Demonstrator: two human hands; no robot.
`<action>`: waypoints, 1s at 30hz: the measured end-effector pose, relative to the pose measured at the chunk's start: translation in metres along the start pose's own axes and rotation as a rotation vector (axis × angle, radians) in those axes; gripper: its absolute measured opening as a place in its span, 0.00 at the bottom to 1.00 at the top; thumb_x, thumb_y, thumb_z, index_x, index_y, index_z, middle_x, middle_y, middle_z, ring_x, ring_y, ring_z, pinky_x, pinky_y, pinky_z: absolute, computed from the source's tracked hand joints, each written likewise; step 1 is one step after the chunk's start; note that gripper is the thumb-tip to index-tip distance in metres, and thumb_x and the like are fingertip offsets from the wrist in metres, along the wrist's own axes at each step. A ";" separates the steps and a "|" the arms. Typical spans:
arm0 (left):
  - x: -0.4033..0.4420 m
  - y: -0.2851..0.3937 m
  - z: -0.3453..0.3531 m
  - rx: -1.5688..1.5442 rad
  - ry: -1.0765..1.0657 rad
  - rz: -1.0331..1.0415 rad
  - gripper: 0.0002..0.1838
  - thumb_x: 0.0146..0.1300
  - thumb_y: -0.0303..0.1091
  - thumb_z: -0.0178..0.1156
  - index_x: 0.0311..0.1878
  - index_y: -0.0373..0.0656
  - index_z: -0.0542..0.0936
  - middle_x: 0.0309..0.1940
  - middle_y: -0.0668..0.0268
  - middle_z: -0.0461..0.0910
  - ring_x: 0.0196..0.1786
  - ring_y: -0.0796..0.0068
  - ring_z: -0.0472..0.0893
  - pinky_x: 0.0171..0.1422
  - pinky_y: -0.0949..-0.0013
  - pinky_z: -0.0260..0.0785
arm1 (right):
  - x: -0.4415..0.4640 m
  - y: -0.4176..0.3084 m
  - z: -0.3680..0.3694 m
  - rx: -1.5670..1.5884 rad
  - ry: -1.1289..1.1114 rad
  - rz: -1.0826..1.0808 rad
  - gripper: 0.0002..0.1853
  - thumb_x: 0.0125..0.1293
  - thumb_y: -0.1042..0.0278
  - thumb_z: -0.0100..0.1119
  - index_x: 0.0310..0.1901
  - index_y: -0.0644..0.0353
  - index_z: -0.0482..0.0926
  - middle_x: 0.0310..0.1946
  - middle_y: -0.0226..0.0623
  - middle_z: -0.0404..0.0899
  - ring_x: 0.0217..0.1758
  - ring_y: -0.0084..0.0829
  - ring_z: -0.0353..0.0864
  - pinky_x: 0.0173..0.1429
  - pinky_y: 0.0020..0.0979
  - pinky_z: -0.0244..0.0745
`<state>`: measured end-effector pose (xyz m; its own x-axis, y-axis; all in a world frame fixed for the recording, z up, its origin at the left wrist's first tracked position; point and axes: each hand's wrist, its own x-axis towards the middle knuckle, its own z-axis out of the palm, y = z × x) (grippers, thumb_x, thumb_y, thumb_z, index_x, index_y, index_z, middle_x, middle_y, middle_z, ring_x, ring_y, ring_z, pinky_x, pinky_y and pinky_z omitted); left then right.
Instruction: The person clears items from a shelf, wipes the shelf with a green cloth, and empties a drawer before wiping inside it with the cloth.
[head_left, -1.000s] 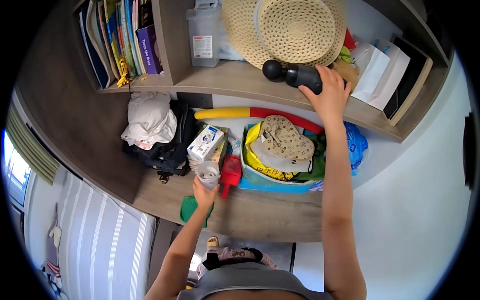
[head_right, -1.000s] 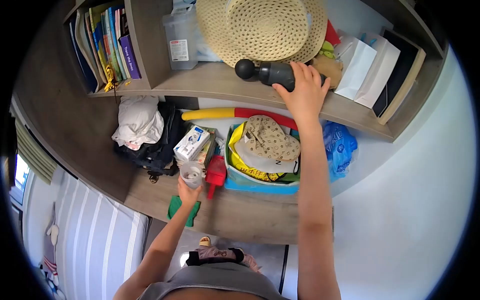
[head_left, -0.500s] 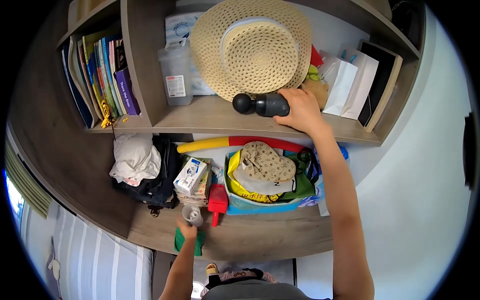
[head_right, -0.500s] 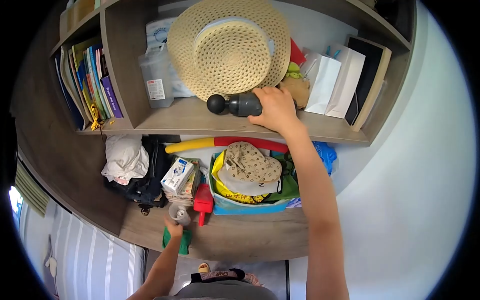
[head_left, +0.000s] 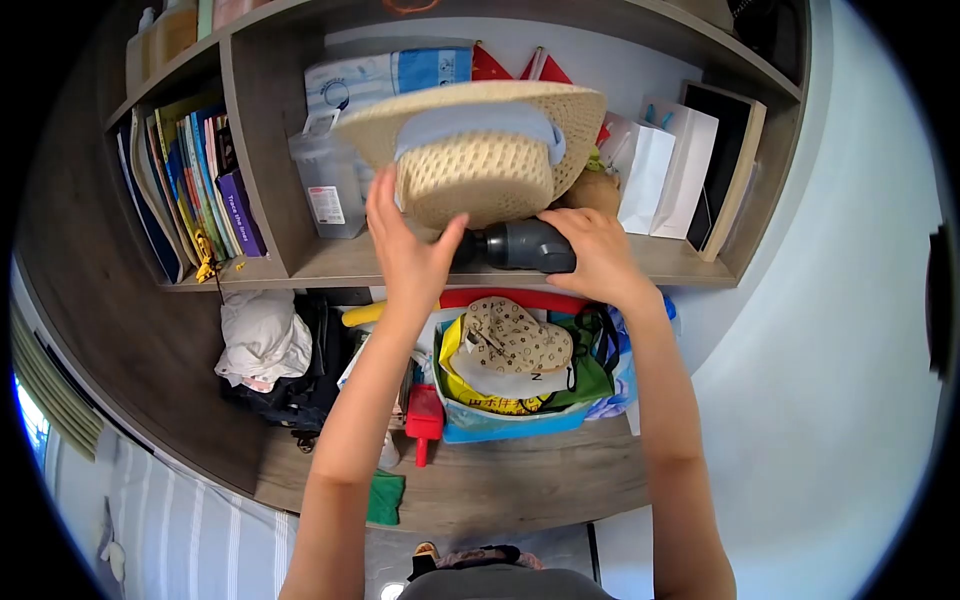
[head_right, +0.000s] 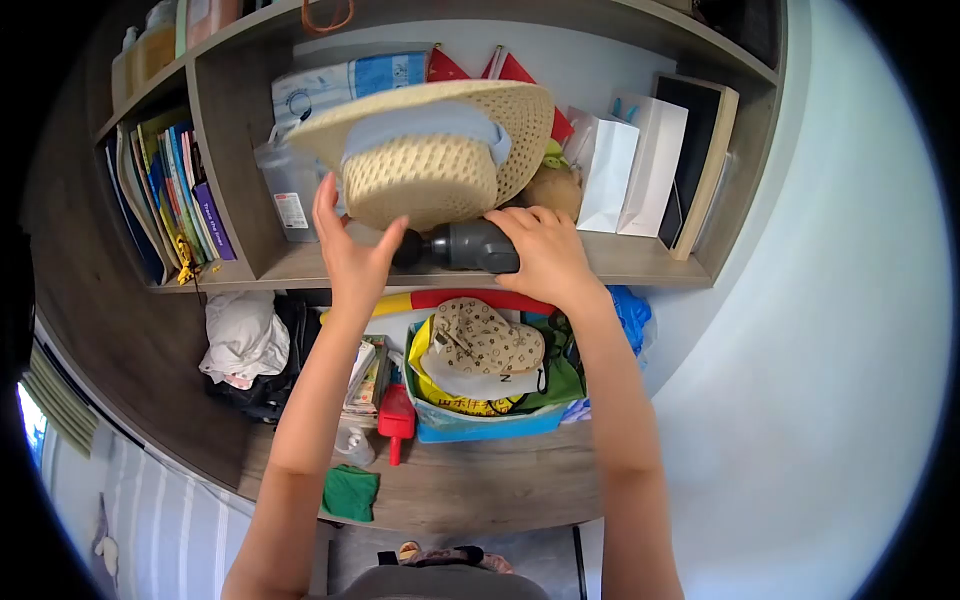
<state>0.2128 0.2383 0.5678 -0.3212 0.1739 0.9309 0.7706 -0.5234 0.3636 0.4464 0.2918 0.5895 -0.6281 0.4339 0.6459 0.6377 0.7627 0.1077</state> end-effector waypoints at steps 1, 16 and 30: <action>0.006 -0.001 0.008 0.019 0.017 -0.005 0.39 0.46 0.27 0.70 0.62 0.37 0.62 0.59 0.47 0.63 0.62 0.47 0.65 0.62 0.56 0.61 | -0.003 0.002 -0.001 -0.004 0.030 -0.019 0.37 0.37 0.64 0.74 0.55 0.54 0.73 0.52 0.34 0.75 0.57 0.39 0.70 0.61 0.40 0.62; 0.016 0.006 -0.020 -0.740 0.222 -0.264 0.13 0.61 0.27 0.64 0.47 0.37 0.74 0.45 0.65 0.79 0.45 0.78 0.77 0.51 0.74 0.67 | -0.090 -0.028 -0.009 0.014 0.402 -0.060 0.31 0.37 0.64 0.70 0.50 0.55 0.76 0.51 0.31 0.76 0.54 0.37 0.72 0.61 0.44 0.64; -0.098 -0.007 -0.142 -0.897 0.288 -0.469 0.13 0.67 0.28 0.51 0.54 0.36 0.69 0.47 0.59 0.77 0.46 0.71 0.80 0.49 0.66 0.75 | -0.246 -0.065 0.057 0.574 0.729 0.329 0.37 0.41 0.65 0.72 0.55 0.65 0.69 0.50 0.43 0.73 0.53 0.40 0.73 0.58 0.37 0.68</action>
<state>0.1604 0.1067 0.4689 -0.6910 0.3762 0.6173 -0.1175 -0.9010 0.4176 0.5342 0.1632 0.3803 0.0940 0.4108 0.9069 0.2971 0.8578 -0.4194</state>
